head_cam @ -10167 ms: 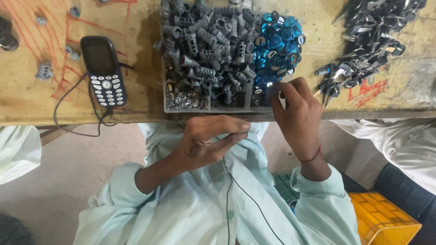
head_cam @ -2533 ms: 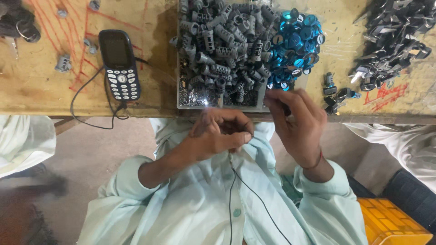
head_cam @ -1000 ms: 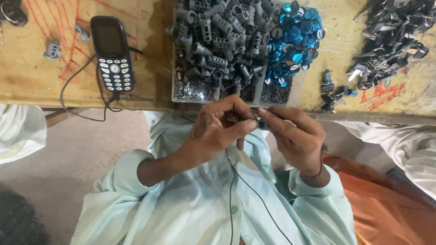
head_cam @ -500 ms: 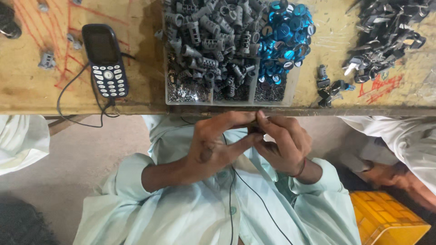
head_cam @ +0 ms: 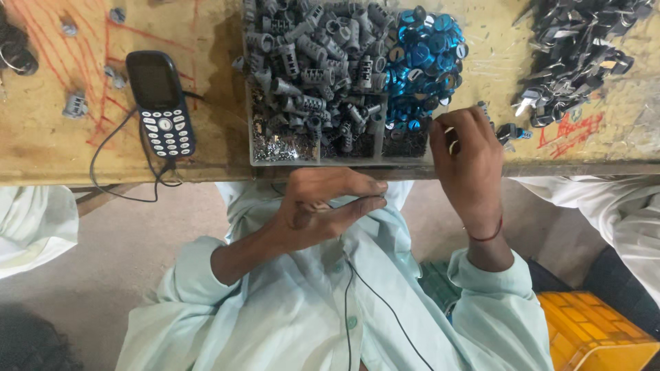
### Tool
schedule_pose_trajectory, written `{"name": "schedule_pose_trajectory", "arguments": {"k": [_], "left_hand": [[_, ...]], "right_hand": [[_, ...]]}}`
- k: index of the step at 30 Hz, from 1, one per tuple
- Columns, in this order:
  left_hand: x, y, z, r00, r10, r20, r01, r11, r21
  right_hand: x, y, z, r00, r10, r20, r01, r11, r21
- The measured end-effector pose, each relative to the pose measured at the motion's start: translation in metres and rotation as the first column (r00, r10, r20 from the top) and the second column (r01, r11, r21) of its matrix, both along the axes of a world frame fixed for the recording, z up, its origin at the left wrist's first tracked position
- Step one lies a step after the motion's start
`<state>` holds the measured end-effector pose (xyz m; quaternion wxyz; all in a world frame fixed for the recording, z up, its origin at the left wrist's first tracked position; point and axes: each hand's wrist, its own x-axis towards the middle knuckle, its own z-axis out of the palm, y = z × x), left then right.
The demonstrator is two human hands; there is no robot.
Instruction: The person sits at a workbench assembling small plastic parts by hand, picking grey and blue plastic pieces from a compartmented tray, fitting them together between the fingers, and placing the finished assemblies back into the tray. The person repeats this assembly cycle continuously throughout the episode.
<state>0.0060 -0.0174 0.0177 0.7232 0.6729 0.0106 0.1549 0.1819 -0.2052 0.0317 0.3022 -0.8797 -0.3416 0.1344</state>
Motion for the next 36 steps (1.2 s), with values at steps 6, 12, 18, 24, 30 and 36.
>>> {"name": "schedule_pose_trajectory", "arguments": {"k": [6, 12, 18, 24, 30, 36], "left_hand": [[0.008, -0.007, -0.016, 0.991, -0.019, 0.129, -0.043, 0.884, 0.465], [0.006, 0.003, -0.015, 0.972, -0.067, 0.226, -0.093, 0.773, 0.627], [0.011, 0.011, -0.006, 0.948, -0.118, 0.295, -0.133, 0.696, 0.706], [0.01, 0.012, -0.003, 0.941, -0.143, 0.306, -0.131, 0.679, 0.722], [0.009, 0.018, 0.002, 0.933, -0.22, 0.285, -0.075, 0.654, 0.753], [-0.001, -0.006, 0.015, 0.989, -0.048, 0.141, -0.036, 0.841, 0.539]], "right_hand": [[-0.015, -0.018, 0.012, 0.501, 0.095, -0.86, 0.335, 0.895, 0.294], [-0.037, -0.022, 0.023, 0.669, 0.184, -0.72, 0.082, 0.945, 0.318], [-0.027, -0.02, 0.023, 0.599, 0.229, -0.767, 0.061, 0.942, 0.329], [-0.03, -0.014, 0.021, 0.596, 0.224, -0.772, 0.078, 0.94, 0.333], [-0.026, -0.021, 0.016, 0.721, 0.272, -0.637, -0.123, 0.955, 0.27], [-0.047, -0.002, 0.026, 0.548, 0.222, -0.806, -0.005, 0.965, 0.263]]}}
